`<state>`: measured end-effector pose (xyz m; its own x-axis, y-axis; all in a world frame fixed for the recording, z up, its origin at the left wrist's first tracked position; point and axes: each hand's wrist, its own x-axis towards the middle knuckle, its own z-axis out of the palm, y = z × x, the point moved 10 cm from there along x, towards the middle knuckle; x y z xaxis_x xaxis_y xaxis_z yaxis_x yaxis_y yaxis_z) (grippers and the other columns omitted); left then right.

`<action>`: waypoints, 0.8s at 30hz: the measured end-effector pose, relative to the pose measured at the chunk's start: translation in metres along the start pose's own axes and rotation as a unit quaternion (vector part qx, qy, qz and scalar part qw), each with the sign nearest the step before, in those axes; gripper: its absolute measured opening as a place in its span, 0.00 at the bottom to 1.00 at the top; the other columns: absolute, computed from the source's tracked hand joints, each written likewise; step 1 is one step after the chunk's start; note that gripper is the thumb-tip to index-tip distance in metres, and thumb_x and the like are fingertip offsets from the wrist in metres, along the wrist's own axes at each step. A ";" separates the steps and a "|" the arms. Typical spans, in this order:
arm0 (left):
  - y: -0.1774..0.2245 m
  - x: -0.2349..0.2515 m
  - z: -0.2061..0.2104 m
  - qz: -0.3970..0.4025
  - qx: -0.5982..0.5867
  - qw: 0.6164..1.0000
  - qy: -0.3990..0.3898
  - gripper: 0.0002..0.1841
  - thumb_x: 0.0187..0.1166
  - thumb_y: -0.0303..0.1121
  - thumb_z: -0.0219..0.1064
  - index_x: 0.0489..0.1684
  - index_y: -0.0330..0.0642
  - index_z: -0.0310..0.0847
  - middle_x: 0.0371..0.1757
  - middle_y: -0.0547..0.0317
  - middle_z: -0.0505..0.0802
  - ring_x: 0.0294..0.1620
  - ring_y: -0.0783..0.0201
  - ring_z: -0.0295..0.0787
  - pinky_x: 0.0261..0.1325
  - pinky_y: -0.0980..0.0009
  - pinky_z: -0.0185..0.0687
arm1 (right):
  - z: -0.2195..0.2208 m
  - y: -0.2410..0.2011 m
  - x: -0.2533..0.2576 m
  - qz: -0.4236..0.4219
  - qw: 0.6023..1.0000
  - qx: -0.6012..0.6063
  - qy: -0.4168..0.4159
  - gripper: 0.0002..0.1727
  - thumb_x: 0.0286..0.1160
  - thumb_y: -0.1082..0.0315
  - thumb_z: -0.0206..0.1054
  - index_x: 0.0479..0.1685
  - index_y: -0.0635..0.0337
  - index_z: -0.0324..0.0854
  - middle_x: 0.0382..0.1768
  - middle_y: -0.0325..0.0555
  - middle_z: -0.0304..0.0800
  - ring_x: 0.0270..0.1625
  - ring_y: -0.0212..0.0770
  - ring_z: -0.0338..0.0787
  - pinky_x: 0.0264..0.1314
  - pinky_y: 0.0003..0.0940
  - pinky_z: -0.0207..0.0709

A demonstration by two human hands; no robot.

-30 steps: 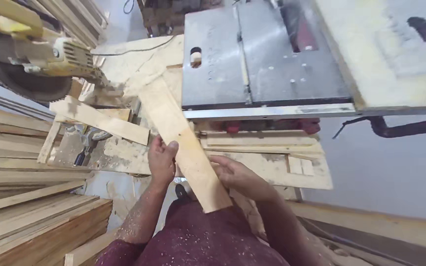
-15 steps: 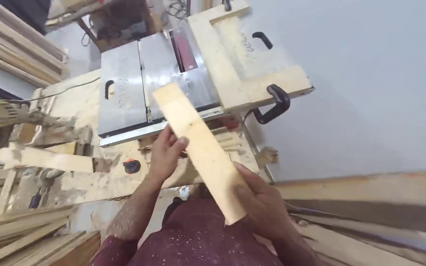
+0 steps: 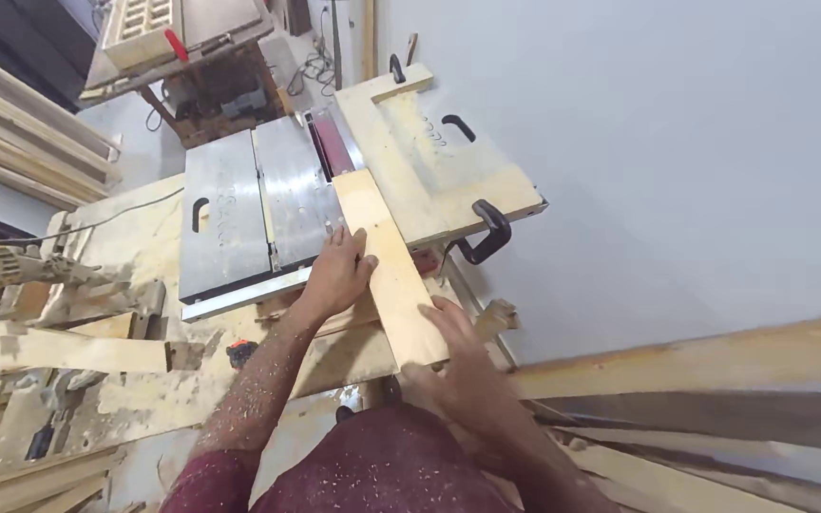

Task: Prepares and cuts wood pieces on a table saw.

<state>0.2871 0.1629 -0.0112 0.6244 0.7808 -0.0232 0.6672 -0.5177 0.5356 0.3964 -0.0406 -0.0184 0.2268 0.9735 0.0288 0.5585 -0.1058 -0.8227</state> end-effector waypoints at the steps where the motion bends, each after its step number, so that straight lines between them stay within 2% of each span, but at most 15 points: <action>1: 0.000 0.000 0.000 -0.001 0.003 1.000 -0.002 0.33 0.88 0.54 0.54 0.88 0.45 0.67 0.89 0.38 0.69 0.92 0.42 0.58 0.89 0.44 0.60 | 0.001 -0.005 -0.005 -0.047 0.998 -0.046 -0.018 0.44 0.61 0.45 0.80 0.83 0.46 0.72 0.90 0.59 0.55 0.78 0.50 0.80 0.64 0.46 0.88; 2: 0.001 0.001 -0.001 -0.001 0.005 1.000 -0.003 0.33 0.88 0.54 0.54 0.88 0.44 0.67 0.89 0.37 0.69 0.92 0.42 0.59 0.89 0.45 0.60 | 0.002 -0.009 -0.009 -0.098 0.991 -0.083 -0.028 0.40 0.65 0.46 0.78 0.81 0.46 0.74 0.91 0.61 0.55 0.78 0.53 0.80 0.65 0.48 0.88; 5: 0.000 0.004 0.000 0.006 0.015 1.000 -0.005 0.33 0.88 0.54 0.53 0.88 0.43 0.67 0.89 0.36 0.69 0.92 0.41 0.58 0.89 0.44 0.59 | -0.001 -0.017 -0.011 -0.222 0.957 -0.188 -0.003 0.25 0.81 0.50 0.68 0.75 0.47 0.81 0.84 0.58 0.73 0.73 0.55 0.86 0.66 0.50 0.86; 6: -0.001 0.008 -0.001 0.006 0.017 1.000 -0.006 0.33 0.88 0.54 0.53 0.89 0.43 0.66 0.89 0.36 0.69 0.92 0.41 0.58 0.89 0.43 0.59 | -0.003 -0.021 -0.007 -0.245 0.943 -0.226 0.011 0.24 0.83 0.48 0.65 0.73 0.47 0.83 0.80 0.55 0.78 0.69 0.56 0.88 0.62 0.51 0.85; 7: -0.003 0.013 -0.002 0.002 0.017 1.000 -0.008 0.33 0.89 0.53 0.53 0.89 0.44 0.65 0.89 0.37 0.69 0.92 0.41 0.58 0.89 0.43 0.59 | -0.005 -0.024 -0.001 -0.257 0.931 -0.259 0.023 0.24 0.84 0.45 0.64 0.71 0.45 0.85 0.78 0.50 0.81 0.68 0.56 0.87 0.62 0.54 0.81; 8: -0.005 0.019 -0.005 -0.002 0.016 1.000 -0.012 0.33 0.89 0.53 0.53 0.89 0.44 0.65 0.89 0.37 0.69 0.92 0.41 0.59 0.88 0.42 0.61 | -0.007 -0.027 0.008 -0.259 0.921 -0.290 0.029 0.24 0.84 0.43 0.62 0.69 0.43 0.86 0.77 0.45 0.83 0.73 0.56 0.84 0.69 0.59 0.76; 10: -0.011 0.032 -0.011 -0.009 0.007 1.000 -0.013 0.32 0.89 0.52 0.54 0.89 0.45 0.64 0.89 0.38 0.69 0.91 0.41 0.60 0.88 0.42 0.61 | -0.007 -0.032 0.027 -0.269 0.906 -0.325 0.022 0.25 0.84 0.41 0.61 0.68 0.45 0.87 0.76 0.43 0.85 0.83 0.55 0.77 0.83 0.67 0.64; 11: -0.014 0.037 -0.013 -0.010 0.003 1.000 -0.010 0.32 0.89 0.51 0.55 0.89 0.45 0.65 0.88 0.39 0.70 0.91 0.41 0.61 0.88 0.42 0.61 | -0.006 -0.035 0.035 -0.280 0.901 -0.332 0.018 0.26 0.84 0.42 0.62 0.67 0.47 0.87 0.75 0.45 0.86 0.84 0.54 0.75 0.85 0.70 0.61; 15: -0.024 0.056 -0.018 -0.003 0.003 1.000 -0.004 0.31 0.90 0.51 0.55 0.89 0.45 0.65 0.87 0.40 0.72 0.90 0.42 0.62 0.88 0.43 0.61 | 0.001 -0.044 0.059 -0.301 0.879 -0.368 -0.011 0.27 0.87 0.44 0.58 0.68 0.55 0.85 0.74 0.51 0.86 0.85 0.56 0.75 0.87 0.77 0.52; 18: -0.030 0.063 -0.024 0.003 -0.018 1.000 -0.009 0.32 0.91 0.50 0.53 0.92 0.47 0.60 0.90 0.39 0.68 0.92 0.41 0.58 0.90 0.41 0.57 | 0.008 -0.040 0.083 -0.264 0.875 -0.401 -0.063 0.31 0.89 0.41 0.50 0.74 0.53 0.81 0.79 0.49 0.81 0.86 0.56 0.72 0.87 0.81 0.43; 19: -0.033 0.060 -0.025 0.005 -0.036 0.999 -0.011 0.31 0.91 0.49 0.54 0.91 0.48 0.62 0.89 0.41 0.70 0.91 0.44 0.61 0.89 0.41 0.59 | 0.010 -0.039 0.092 -0.253 0.875 -0.406 -0.081 0.32 0.90 0.40 0.47 0.76 0.52 0.80 0.80 0.48 0.80 0.87 0.57 0.71 0.86 0.83 0.40; 20: -0.034 0.055 -0.027 0.010 -0.055 0.998 -0.012 0.29 0.91 0.47 0.55 0.90 0.49 0.65 0.85 0.45 0.76 0.87 0.47 0.69 0.86 0.43 0.65 | 0.011 -0.039 0.101 -0.247 0.873 -0.411 -0.093 0.33 0.90 0.39 0.46 0.77 0.52 0.79 0.81 0.49 0.79 0.88 0.57 0.70 0.86 0.83 0.39; 22: -0.034 0.041 -0.030 0.029 -0.083 0.996 -0.015 0.25 0.90 0.45 0.58 0.83 0.49 0.72 0.67 0.52 0.91 0.66 0.55 0.89 0.70 0.47 0.84 | 0.013 -0.043 0.120 -0.244 0.869 -0.417 -0.107 0.31 0.91 0.42 0.49 0.77 0.54 0.79 0.80 0.50 0.80 0.87 0.57 0.70 0.88 0.82 0.38; 23: -0.031 0.031 -0.028 0.036 -0.092 0.995 -0.028 0.24 0.90 0.44 0.58 0.82 0.48 0.74 0.63 0.53 0.92 0.62 0.57 0.91 0.67 0.47 0.85 | 0.015 -0.045 0.129 -0.241 0.866 -0.423 -0.115 0.29 0.90 0.45 0.53 0.76 0.54 0.80 0.79 0.50 0.81 0.87 0.57 0.71 0.88 0.81 0.38; 24: -0.028 0.021 -0.025 0.045 -0.090 0.994 -0.041 0.23 0.90 0.44 0.58 0.81 0.49 0.75 0.65 0.53 0.92 0.63 0.56 0.91 0.68 0.46 0.84 | 0.016 -0.046 0.138 -0.242 0.861 -0.431 -0.120 0.28 0.89 0.46 0.54 0.75 0.54 0.81 0.78 0.50 0.82 0.87 0.56 0.72 0.89 0.79 0.39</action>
<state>0.2709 0.2028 -0.0054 0.7140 0.6994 -0.0323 0.5276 -0.5071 0.6815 0.3897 0.1015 0.0142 -0.3128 0.9487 0.0465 0.9493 0.3139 -0.0182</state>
